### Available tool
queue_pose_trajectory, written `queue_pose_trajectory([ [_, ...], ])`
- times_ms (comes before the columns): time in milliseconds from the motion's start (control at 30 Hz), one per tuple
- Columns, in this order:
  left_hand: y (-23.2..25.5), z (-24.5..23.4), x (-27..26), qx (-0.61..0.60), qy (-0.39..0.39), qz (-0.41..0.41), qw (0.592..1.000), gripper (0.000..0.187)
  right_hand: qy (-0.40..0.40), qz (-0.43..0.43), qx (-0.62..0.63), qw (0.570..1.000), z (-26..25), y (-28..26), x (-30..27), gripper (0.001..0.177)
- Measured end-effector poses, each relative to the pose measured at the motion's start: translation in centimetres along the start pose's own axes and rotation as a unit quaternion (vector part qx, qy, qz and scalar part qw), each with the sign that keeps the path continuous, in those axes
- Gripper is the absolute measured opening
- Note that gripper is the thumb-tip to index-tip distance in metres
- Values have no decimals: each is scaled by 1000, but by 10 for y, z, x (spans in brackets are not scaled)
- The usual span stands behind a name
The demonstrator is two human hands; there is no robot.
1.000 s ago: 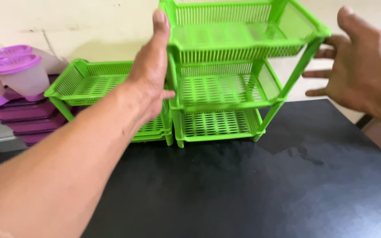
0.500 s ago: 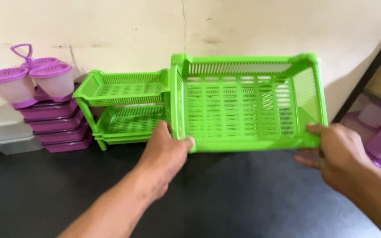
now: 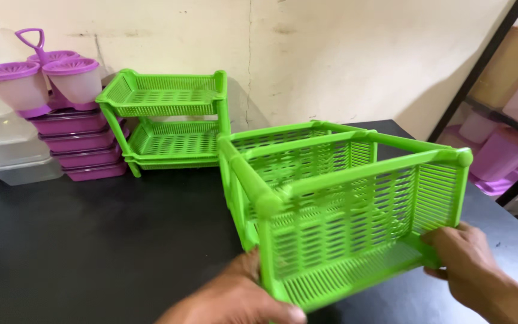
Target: The person disassembles a green plastic three-tier storage rack by removing the vertical poles and stacking the trays. They then reassemble the rack by inserting the poles into the tray holes and stacking the trays back into a three-tier structure.
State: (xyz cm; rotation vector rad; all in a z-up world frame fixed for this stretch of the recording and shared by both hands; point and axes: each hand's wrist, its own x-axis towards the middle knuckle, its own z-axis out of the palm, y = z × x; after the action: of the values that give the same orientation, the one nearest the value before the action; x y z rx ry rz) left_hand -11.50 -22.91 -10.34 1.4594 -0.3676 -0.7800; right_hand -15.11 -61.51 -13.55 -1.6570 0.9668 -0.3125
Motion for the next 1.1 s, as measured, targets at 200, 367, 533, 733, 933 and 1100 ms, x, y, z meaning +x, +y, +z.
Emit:
queue_pose_trajectory([
  [200, -48, 39, 10, -13, -26, 61, 998, 58, 3, 43, -52, 998, -13, -12, -16, 39],
  [367, -74, 52, 19, 60, 83, 73, 992, 60, -114, 67, -52, 990, 17, -57, -65, 52],
  [533, -81, 30, 20, 246, 206, 69, 944, 63, -262, 44, 54, 962, 83, -104, -127, 55],
  [733, -64, 28, 6, 390, 180, 98, 897, 68, -251, 29, 137, 958, 121, -130, -153, 49],
  [933, -9, 20, -14, 496, 67, 98, 860, 73, -172, 29, 102, 979, 125, -97, -110, 30],
  [1100, 32, -26, 7, 625, 117, 208, 743, 79, -188, 56, 97, 976, 103, -66, -69, 29],
])
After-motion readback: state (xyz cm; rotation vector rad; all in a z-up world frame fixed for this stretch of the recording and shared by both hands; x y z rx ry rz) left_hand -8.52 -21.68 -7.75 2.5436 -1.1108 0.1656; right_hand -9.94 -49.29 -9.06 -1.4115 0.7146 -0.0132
